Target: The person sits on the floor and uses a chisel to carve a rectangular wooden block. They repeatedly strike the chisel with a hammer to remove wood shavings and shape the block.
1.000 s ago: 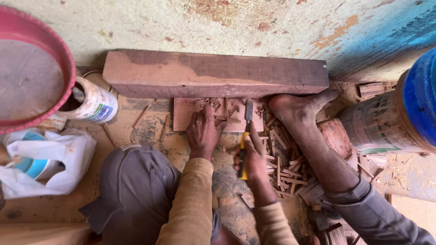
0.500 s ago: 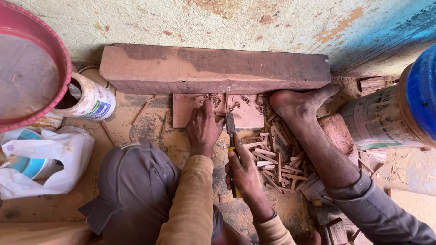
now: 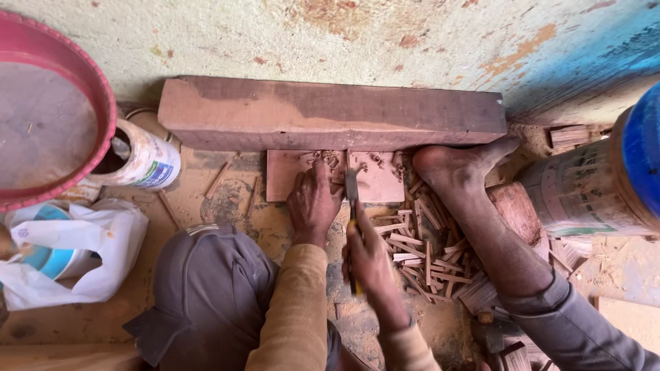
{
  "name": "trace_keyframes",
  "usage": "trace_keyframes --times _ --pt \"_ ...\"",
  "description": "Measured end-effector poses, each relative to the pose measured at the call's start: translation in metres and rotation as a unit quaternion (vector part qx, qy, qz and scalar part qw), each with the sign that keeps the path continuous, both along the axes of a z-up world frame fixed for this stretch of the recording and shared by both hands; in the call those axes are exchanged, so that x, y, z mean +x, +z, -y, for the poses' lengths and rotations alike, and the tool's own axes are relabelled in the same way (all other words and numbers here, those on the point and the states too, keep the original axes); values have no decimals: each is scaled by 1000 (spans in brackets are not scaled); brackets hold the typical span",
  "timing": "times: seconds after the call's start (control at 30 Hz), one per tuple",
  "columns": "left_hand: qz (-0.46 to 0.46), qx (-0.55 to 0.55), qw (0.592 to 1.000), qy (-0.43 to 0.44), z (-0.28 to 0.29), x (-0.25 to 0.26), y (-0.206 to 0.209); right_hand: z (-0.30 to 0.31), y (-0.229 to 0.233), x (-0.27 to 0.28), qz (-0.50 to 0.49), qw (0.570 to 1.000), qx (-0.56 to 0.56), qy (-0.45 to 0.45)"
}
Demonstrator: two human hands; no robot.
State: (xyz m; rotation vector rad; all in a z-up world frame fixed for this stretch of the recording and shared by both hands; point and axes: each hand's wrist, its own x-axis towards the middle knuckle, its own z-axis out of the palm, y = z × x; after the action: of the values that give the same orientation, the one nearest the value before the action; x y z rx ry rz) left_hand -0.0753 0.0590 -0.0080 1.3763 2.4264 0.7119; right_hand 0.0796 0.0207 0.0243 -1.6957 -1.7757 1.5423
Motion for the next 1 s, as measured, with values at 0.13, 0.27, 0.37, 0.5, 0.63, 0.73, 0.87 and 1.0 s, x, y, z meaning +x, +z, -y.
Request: trace_keyframes --times 0.13,0.27,0.37,0.5,0.63,0.73,0.87,1.0 --pt "-32 78 996 -7 8 4 -12 -44 -11 -13 -140 930 334 62" --pt "-62 206 976 -27 -2 16 -34 -27 30 14 -160 979 -81 -93" --pt "-41 229 972 -47 0 17 -55 -15 42 30 -171 975 -73 -123" --pt "-81 231 968 -58 0 13 -62 -16 48 38 -172 975 -59 -129" --pt "-97 141 978 -122 4 18 -59 -13 50 42 -151 982 -51 -106" --pt "-183 136 961 -160 4 23 -64 -10 48 41 -167 979 -62 -96" --pt "-161 149 960 -173 3 21 -72 -8 47 39 -163 981 -69 -82" --pt "-171 133 965 -146 4 20 -69 -2 48 38 -124 988 -65 -61"
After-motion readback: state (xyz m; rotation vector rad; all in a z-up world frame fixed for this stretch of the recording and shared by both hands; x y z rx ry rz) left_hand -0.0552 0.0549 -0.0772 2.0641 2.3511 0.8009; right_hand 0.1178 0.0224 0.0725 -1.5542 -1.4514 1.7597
